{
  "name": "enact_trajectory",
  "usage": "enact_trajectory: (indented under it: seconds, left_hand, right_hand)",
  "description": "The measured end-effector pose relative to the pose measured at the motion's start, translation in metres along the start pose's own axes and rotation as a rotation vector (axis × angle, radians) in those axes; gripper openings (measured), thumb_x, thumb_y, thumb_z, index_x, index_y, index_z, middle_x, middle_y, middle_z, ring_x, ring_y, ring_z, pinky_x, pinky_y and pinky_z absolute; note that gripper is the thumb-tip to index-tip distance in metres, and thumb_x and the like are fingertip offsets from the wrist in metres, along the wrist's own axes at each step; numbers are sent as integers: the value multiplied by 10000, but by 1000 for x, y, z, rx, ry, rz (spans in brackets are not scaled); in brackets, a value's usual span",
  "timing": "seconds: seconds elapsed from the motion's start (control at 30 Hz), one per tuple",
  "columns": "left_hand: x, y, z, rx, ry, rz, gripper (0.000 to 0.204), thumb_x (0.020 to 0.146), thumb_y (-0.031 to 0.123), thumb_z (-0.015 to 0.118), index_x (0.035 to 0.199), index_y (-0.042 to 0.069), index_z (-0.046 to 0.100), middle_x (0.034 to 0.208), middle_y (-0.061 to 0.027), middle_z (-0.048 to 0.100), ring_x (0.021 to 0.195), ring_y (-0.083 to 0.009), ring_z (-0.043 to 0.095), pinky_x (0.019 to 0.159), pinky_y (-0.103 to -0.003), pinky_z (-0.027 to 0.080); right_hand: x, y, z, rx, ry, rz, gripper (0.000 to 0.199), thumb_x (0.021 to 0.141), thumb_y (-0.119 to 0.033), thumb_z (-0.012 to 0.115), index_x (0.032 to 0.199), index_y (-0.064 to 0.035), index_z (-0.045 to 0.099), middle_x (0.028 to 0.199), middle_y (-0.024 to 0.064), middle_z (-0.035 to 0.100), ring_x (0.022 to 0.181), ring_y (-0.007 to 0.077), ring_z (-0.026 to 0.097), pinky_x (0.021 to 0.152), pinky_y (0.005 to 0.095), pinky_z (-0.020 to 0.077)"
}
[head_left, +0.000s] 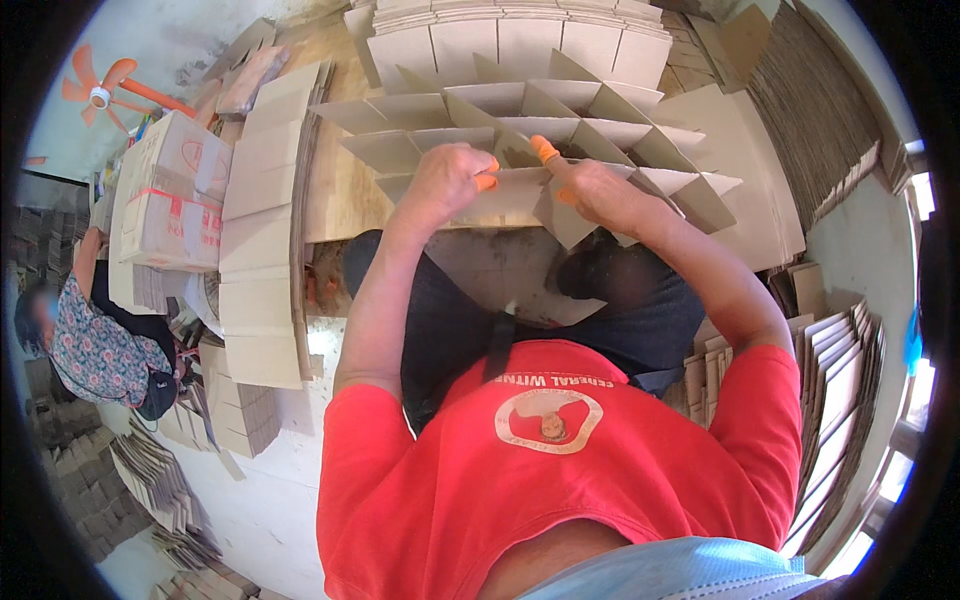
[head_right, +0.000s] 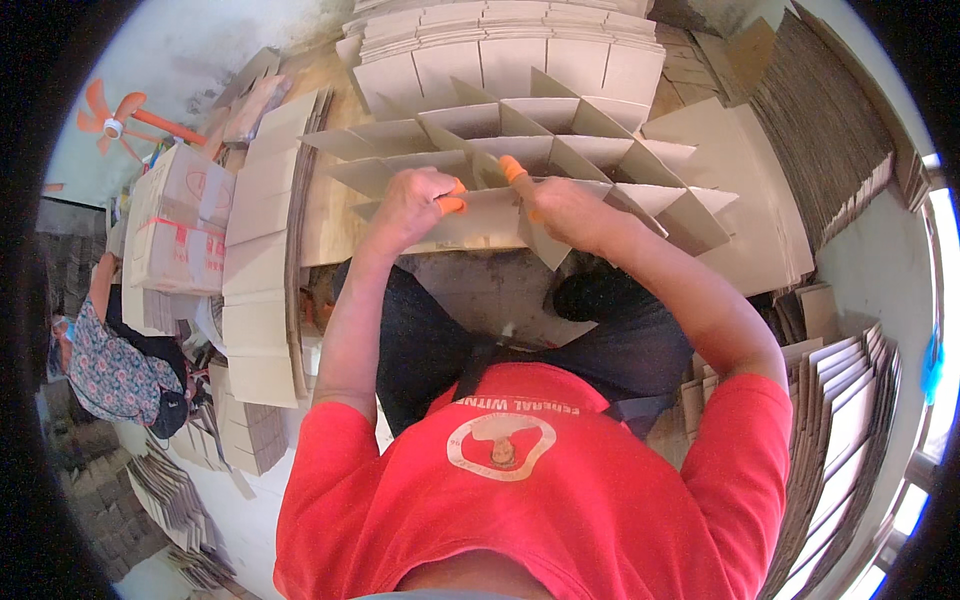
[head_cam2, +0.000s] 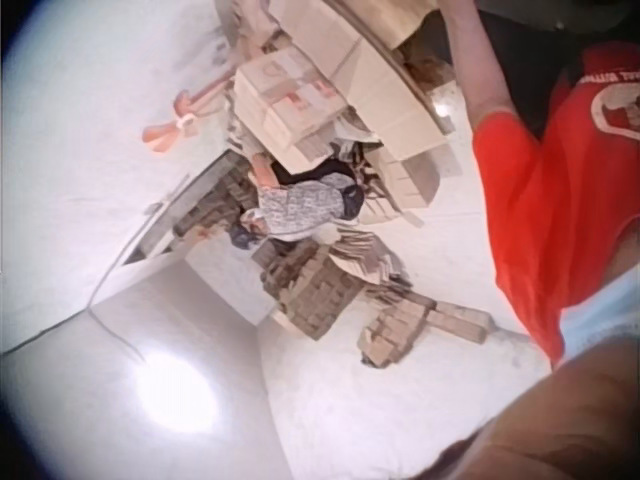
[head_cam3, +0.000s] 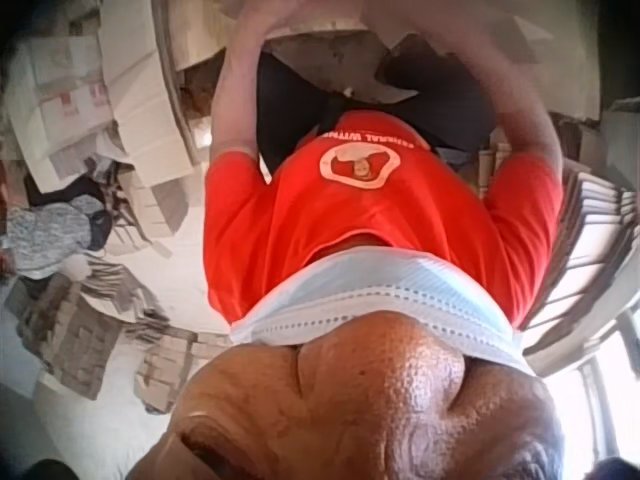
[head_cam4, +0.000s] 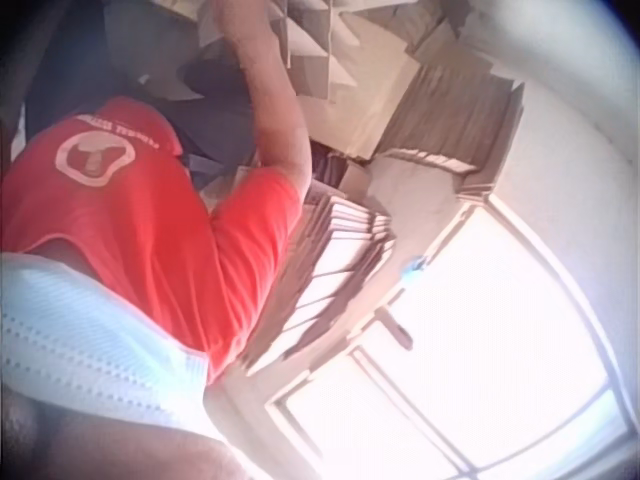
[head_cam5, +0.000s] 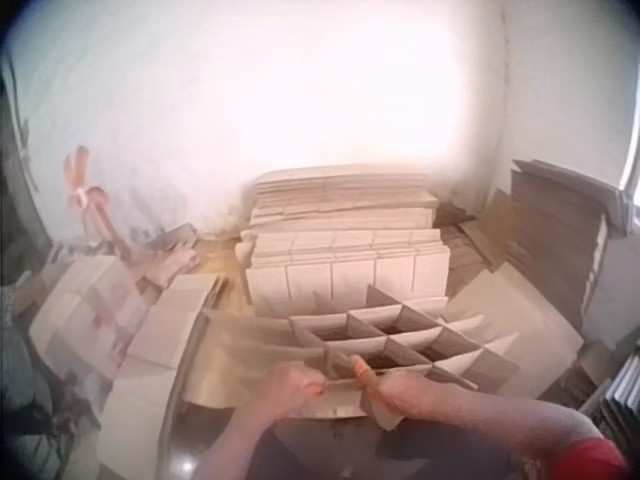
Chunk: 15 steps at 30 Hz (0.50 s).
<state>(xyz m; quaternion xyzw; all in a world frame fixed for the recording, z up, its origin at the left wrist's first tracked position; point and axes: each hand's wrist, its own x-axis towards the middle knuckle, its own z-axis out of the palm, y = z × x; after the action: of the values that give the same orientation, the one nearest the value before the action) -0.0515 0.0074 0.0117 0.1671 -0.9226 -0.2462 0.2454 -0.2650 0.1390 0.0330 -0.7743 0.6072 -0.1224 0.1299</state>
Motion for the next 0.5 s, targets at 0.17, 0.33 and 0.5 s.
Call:
enact_trajectory:
  seconds: [0.17,0.33,0.5]
  left_hand:
    - [-4,6,1,81,12,-69,143,709,158,718,788,51,668,677,-138,578,682,-313,569,608,-414,445]
    - [-11,17,-3,145,64,-41,217,685,167,759,828,36,662,753,-115,632,713,-286,589,628,-399,465]
    - [-12,19,-4,239,111,-39,396,650,135,816,994,10,665,870,-138,665,782,-286,623,680,-360,488]
  right_hand:
    - [-19,-5,-12,-26,215,46,590,823,-150,690,1348,-20,454,767,210,613,658,370,602,611,428,494]
    - [-97,96,-57,-344,937,353,239,848,-130,633,1086,-106,640,1071,99,659,886,266,666,747,341,551]
    - [-225,202,-43,-664,496,1194,581,819,-389,676,1265,-88,457,1257,125,511,1180,317,455,913,465,423]
